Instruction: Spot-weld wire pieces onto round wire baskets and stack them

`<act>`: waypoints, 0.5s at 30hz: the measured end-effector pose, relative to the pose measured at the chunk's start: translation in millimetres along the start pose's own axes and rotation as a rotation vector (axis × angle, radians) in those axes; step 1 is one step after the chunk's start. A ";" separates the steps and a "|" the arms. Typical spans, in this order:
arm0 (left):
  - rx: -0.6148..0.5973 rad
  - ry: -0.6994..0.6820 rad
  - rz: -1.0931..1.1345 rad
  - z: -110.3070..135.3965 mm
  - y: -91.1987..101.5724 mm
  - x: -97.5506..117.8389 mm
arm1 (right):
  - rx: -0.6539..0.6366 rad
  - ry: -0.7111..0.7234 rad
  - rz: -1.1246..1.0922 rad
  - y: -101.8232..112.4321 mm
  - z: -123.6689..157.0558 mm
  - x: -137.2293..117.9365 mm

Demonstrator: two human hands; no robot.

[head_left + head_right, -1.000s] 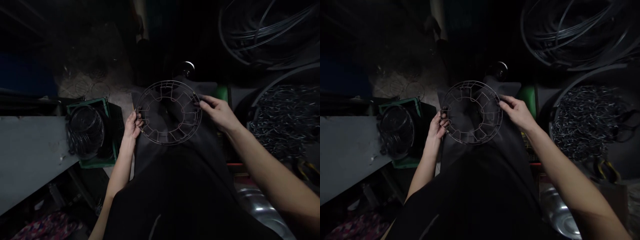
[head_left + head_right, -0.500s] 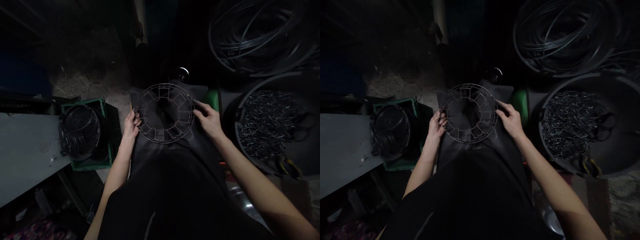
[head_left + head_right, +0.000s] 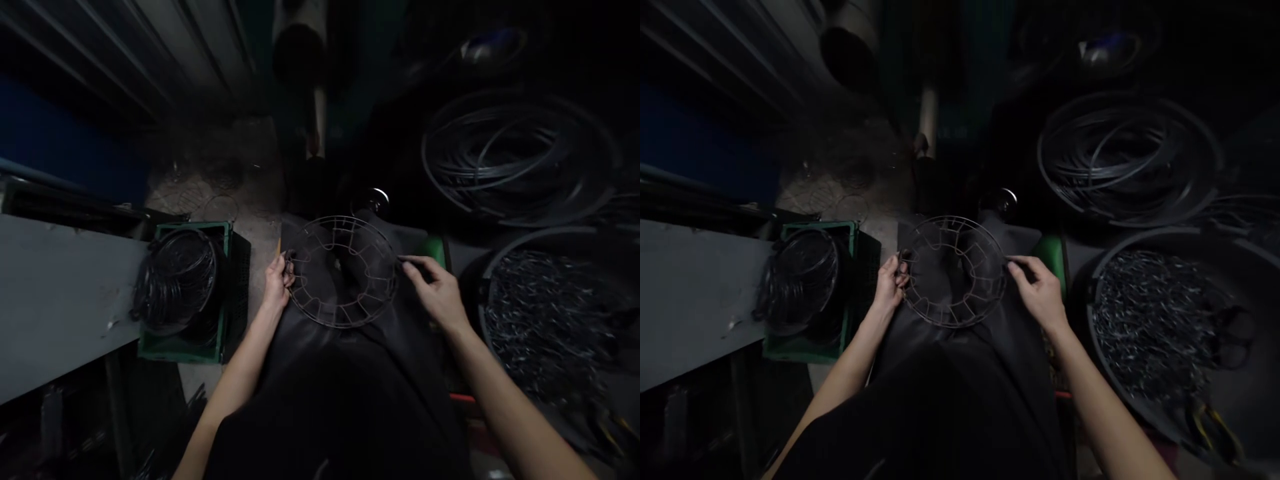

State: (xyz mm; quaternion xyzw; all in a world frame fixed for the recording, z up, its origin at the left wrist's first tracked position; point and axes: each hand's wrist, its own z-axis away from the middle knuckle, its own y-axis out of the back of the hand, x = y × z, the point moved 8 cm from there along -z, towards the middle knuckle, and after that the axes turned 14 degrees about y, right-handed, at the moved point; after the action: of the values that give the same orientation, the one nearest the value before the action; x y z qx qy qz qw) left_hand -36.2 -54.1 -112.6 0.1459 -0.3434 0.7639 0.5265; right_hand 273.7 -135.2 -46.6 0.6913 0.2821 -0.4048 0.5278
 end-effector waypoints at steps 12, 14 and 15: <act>-0.052 -0.073 -0.039 12.1 -0.5 8.1 | -0.565 -0.192 -0.269 -41.2 -87.1 -28.6; -0.022 -0.092 -0.033 14.7 -0.1 4.8 | -0.619 -0.147 -0.194 -40.3 -86.0 -39.6; -0.010 -0.102 -0.038 17.9 -1.1 1.5 | -0.604 -0.100 -0.119 -37.9 -86.1 -46.0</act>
State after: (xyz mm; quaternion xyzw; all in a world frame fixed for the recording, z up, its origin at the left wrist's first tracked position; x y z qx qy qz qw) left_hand -38.2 -64.9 -98.4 0.1885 -0.3706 0.7436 0.5236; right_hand 241.6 -40.3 -16.3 0.4646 0.4033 -0.3663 0.6981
